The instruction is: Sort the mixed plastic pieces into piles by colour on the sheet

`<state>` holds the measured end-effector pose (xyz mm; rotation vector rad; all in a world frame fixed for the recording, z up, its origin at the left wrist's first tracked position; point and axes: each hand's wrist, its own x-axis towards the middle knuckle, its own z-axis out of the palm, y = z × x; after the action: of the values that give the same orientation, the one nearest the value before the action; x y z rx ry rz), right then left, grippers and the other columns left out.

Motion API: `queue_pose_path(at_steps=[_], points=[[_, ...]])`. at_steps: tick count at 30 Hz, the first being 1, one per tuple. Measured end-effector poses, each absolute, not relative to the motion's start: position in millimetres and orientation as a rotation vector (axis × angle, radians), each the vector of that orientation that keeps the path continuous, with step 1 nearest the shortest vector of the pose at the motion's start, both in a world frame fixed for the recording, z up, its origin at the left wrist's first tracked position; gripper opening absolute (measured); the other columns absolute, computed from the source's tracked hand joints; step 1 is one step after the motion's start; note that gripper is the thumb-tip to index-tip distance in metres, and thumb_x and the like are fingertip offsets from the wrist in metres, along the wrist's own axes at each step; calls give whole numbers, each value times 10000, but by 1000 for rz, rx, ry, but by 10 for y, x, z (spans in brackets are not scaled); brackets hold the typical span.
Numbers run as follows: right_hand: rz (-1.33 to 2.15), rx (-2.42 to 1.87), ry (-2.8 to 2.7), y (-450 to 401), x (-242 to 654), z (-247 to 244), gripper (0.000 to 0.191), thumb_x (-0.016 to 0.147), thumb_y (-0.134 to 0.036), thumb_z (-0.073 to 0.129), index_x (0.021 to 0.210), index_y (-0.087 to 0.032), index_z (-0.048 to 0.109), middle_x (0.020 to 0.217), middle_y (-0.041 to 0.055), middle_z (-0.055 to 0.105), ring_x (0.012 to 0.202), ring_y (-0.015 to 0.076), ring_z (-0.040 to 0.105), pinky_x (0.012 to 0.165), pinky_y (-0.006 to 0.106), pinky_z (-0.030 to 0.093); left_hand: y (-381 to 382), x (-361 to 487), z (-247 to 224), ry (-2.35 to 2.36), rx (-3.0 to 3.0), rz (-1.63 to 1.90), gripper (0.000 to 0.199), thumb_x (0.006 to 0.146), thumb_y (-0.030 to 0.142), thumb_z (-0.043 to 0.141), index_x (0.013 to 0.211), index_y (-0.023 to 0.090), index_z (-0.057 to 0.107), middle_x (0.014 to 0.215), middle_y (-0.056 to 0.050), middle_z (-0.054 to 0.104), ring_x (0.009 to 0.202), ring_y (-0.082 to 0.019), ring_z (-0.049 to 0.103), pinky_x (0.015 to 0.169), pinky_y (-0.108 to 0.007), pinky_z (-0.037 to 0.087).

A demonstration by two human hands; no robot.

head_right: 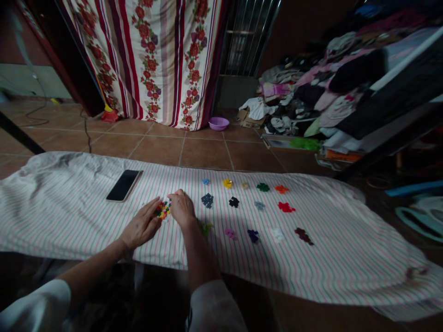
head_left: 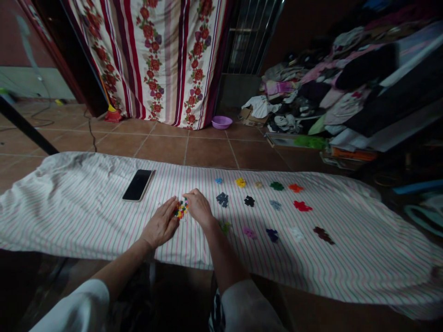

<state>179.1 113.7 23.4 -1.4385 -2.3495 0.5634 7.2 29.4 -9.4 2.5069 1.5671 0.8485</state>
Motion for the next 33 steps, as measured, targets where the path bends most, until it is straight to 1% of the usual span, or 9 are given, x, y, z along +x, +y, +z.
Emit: queue_pose_path(at_steps=[4,7,9,12,16,18,24,30,33], points=[[585,-1476,-2322,1182,1782,226,340,912,-123,450,1117,-249,691,1095,66,616,994,159,599,873,244,443,288,75,-89,1533,2504,867,579,947,248,337,1497,153,181,1537,-184,311,1459,-252,235,1155,-500,340],[593,-1482,-2290,1192,1781,223,296,922,-151,444,1035,-233,705,1063,57,628,981,154,599,872,241,438,287,77,-89,1546,2495,866,578,948,246,334,1498,153,184,1549,-182,287,1463,-251,223,1158,-498,337],[589,-1485,-2277,1191,1783,219,270,923,-173,458,1010,-229,707,1051,54,634,972,154,598,870,240,437,286,76,-86,1557,2483,857,582,947,245,327,1504,164,178,1551,-173,291,1458,-251,239,1151,-496,348],[596,-1462,-2288,1189,1793,211,292,920,-162,462,1070,-236,701,1072,52,637,986,151,596,874,234,435,287,73,-79,1581,2499,859,589,943,250,328,1508,177,179,1545,-163,312,1445,-253,273,1137,-495,363],[607,-1414,-2330,1189,1803,204,343,922,-139,446,1130,-255,693,1092,60,636,1008,153,594,879,236,438,296,74,-93,1666,2584,869,593,933,270,354,1501,179,210,1516,-157,372,1438,-275,288,1150,-540,307],[598,-1416,-2340,1187,1802,207,340,921,-145,448,1121,-258,698,1091,60,636,1007,154,596,876,236,441,305,75,-123,1737,2604,873,591,927,270,361,1493,169,226,1494,-160,406,1434,-280,296,1154,-547,290],[602,-1432,-2316,1178,1782,219,328,913,-142,445,1096,-238,699,1084,52,632,1000,146,599,885,228,430,339,59,-243,1855,2593,934,577,909,276,397,1447,103,279,1445,-208,445,1404,-294,347,1119,-517,360],[631,-1422,-2293,1169,1779,223,247,895,-174,502,1027,-231,702,1050,47,631,974,145,600,864,232,430,358,54,-277,1896,2544,933,506,919,282,365,1397,120,334,1401,-201,487,1359,-295,408,1096,-540,372],[631,-1413,-2267,1164,1785,208,201,890,-206,525,991,-212,699,1024,53,630,942,149,602,833,236,436,361,49,-276,1926,2530,881,452,916,279,365,1337,118,399,1381,-204,497,1360,-310,399,1103,-566,347]])
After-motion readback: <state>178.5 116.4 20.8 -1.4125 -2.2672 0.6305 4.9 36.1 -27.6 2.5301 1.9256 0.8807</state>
